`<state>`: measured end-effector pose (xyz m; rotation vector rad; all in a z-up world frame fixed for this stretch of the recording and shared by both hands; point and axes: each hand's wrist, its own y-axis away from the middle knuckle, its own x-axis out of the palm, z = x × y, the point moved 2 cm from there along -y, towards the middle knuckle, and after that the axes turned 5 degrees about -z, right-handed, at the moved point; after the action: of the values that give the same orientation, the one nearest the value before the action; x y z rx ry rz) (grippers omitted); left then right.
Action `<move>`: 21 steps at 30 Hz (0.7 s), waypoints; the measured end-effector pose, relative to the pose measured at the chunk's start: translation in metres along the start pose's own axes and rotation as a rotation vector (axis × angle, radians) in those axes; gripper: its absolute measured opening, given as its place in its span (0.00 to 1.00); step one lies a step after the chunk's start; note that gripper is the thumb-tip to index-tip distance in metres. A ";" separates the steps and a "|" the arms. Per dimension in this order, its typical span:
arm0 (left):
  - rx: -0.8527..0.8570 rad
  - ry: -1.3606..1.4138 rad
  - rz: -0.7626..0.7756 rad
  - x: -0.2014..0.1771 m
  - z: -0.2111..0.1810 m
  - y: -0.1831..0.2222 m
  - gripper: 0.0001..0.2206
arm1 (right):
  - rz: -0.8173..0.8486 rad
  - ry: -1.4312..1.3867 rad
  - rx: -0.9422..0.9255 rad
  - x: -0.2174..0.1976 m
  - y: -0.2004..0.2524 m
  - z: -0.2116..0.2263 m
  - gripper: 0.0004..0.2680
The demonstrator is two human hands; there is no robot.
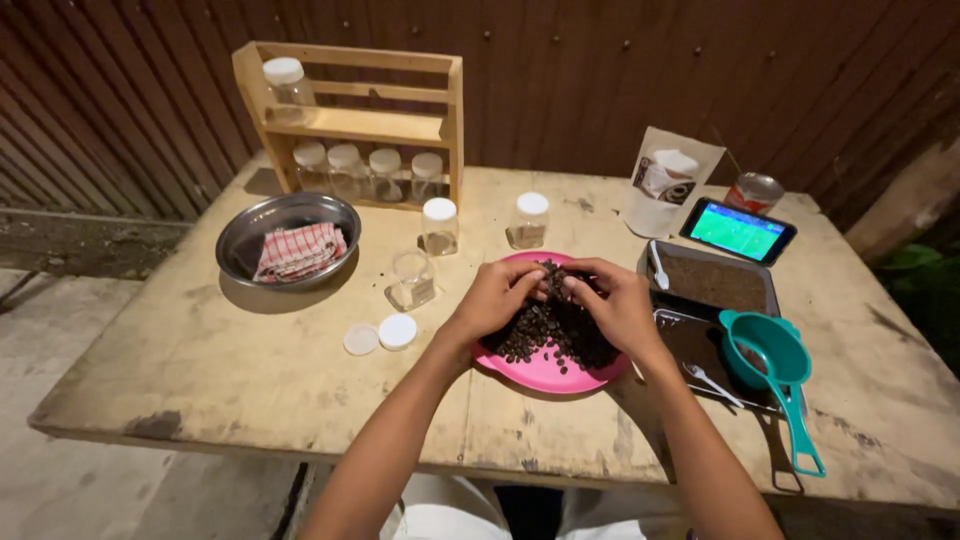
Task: Sorting and inspecting roasted coffee beans on a plate.
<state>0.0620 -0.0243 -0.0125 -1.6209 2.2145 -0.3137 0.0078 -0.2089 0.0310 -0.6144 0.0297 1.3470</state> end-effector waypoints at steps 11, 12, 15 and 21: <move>0.006 0.015 0.027 -0.006 -0.025 0.004 0.13 | -0.033 0.049 -0.115 0.001 0.006 0.024 0.10; 0.024 -0.009 0.028 -0.006 -0.025 0.005 0.12 | -0.026 0.037 -0.111 0.001 0.007 0.024 0.10; 0.041 -0.090 0.015 -0.009 -0.034 0.007 0.11 | -0.009 0.011 -0.080 0.003 0.010 0.027 0.10; 0.082 -0.291 0.015 -0.011 -0.044 0.010 0.13 | 0.056 0.116 -0.102 0.001 0.013 0.035 0.11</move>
<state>0.0378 -0.0124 0.0257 -1.5011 1.9685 -0.1506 -0.0150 -0.1920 0.0552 -0.7827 0.0733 1.3715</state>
